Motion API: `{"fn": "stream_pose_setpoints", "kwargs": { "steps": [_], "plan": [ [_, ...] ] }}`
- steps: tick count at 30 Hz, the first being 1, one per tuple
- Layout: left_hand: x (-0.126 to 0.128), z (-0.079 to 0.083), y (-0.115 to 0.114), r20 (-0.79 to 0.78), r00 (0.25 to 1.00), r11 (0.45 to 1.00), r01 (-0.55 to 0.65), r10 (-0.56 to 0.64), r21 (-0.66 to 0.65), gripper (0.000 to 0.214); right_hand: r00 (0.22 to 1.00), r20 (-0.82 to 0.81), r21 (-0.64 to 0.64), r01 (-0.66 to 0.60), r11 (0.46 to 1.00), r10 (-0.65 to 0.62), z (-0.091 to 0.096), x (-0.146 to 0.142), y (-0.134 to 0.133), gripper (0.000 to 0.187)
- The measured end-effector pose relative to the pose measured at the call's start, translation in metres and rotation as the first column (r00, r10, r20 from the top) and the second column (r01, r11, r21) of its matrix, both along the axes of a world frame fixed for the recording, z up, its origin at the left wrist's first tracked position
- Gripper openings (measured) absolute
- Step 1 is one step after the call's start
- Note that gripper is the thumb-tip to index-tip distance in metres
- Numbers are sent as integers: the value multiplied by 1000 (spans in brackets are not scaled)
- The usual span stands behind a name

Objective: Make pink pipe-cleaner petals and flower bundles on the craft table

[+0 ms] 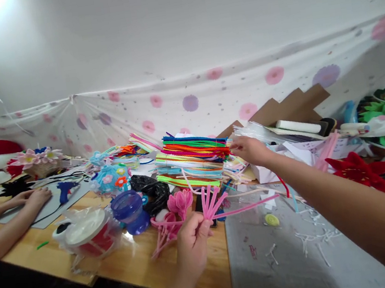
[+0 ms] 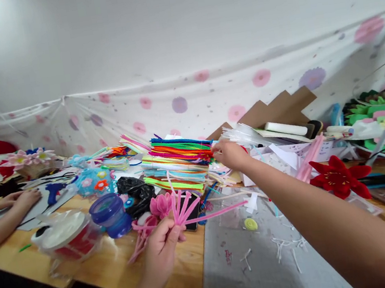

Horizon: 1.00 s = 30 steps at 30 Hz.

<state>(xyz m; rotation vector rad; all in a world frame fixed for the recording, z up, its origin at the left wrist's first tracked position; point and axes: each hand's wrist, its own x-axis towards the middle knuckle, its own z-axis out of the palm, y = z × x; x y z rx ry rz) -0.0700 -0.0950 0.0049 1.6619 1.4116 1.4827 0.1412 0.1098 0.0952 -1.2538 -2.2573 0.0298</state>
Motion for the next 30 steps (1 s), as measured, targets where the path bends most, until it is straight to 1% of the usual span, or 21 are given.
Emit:
{"fn": "stream_pose_setpoints", "kwargs": {
  "steps": [2, 5, 8, 11, 16, 19, 22, 25, 30],
  "plan": [
    [1, 2, 1, 37, 999, 1000, 0, 0, -23, 23, 999, 41, 48, 24, 999, -26, 3, -12, 16, 29],
    [4, 10, 3, 136, 991, 994, 31, -17, -102, 21, 993, 111, 83, 40, 996, -49, 6, -28, 38, 33],
    [9, 19, 7, 274, 960, 984, 101, -59, -144, 21, 980, 179, 77, 71, 994, -83, 4, -42, 57, 35],
    [12, 24, 12, 382, 921, 977, 148, -80, -152, 22, 966, 233, 56, 104, 993, -114, -2, -53, 70, 42],
    [10, 23, 21, 498, 866, 973, 150, -44, -174, 22, 956, 273, 62, 92, 994, -106, -6, -60, 76, 51],
    [9, 18, 28, 583, 812, 977, 146, -29, -155, 25, 954, 282, 76, 77, 994, -96, -6, -58, 76, 51],
    [11, 17, 34, 640, 768, 979, 149, -26, -138, 27, 946, 312, 61, 68, 996, -84, -9, -58, 79, 49],
    [14, 17, 36, 662, 749, 977, 161, -30, -138, 28, 936, 339, 46, 78, 996, -89, -13, -61, 84, 48],
    [17, 15, 38, 682, 731, 978, 152, -14, -143, 29, 927, 362, 53, 86, 995, -99, -15, -66, 90, 55]
  ]
}}
